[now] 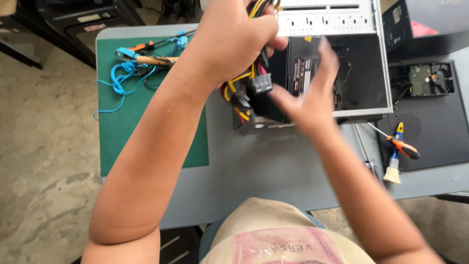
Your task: Reinstalling a power supply unit into a computer case by positioning the unit and securing it with screws using a screwdriver.
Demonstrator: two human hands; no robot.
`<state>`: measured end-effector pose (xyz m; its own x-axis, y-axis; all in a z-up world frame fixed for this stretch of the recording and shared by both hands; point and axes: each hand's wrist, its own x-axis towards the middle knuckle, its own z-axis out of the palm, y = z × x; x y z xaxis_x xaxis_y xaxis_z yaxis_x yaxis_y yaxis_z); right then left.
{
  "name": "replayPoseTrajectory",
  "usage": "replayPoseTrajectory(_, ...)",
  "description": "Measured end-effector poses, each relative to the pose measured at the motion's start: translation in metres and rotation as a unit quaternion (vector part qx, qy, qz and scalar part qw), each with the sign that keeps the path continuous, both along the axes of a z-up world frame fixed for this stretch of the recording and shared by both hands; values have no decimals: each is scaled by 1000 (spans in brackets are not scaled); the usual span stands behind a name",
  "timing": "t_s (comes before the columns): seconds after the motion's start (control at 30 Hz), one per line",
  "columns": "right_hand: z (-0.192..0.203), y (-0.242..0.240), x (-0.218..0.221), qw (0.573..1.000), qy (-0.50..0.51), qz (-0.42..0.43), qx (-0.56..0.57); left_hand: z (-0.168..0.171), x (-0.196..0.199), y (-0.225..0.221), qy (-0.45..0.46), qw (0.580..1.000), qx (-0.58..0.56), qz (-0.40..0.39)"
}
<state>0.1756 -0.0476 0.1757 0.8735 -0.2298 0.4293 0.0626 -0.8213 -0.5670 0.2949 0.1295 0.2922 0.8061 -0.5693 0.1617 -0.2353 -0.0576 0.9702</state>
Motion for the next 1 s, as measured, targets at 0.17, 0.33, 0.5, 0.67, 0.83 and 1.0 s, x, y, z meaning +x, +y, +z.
replayPoseTrajectory(0.17, 15, 10, -7, 948, 299, -107, -14, 10, 24, 1, 254, 959, 129, 11)
replayPoseTrajectory(0.33, 15, 28, 31, 876, 467, -103, -59, -13, 39, -19, 180, 967, 177, -27)
replayPoseTrajectory(0.5, -11, 45, 33, 845, 525, -92, -41, -49, 36, -38, 92, 964, 240, -68)
replayPoseTrajectory(0.67, -31, 38, 34, 851, 522, -54, -10, -68, 28, -56, 78, 957, 269, -71)
replayPoseTrajectory(0.83, -69, -13, 28, 904, 398, 153, 28, -75, 30, -86, 129, 967, 198, -97)
replayPoseTrajectory(1.0, -64, -18, 11, 923, 261, 248, 135, -108, 23, -136, 0, 943, 250, -222)
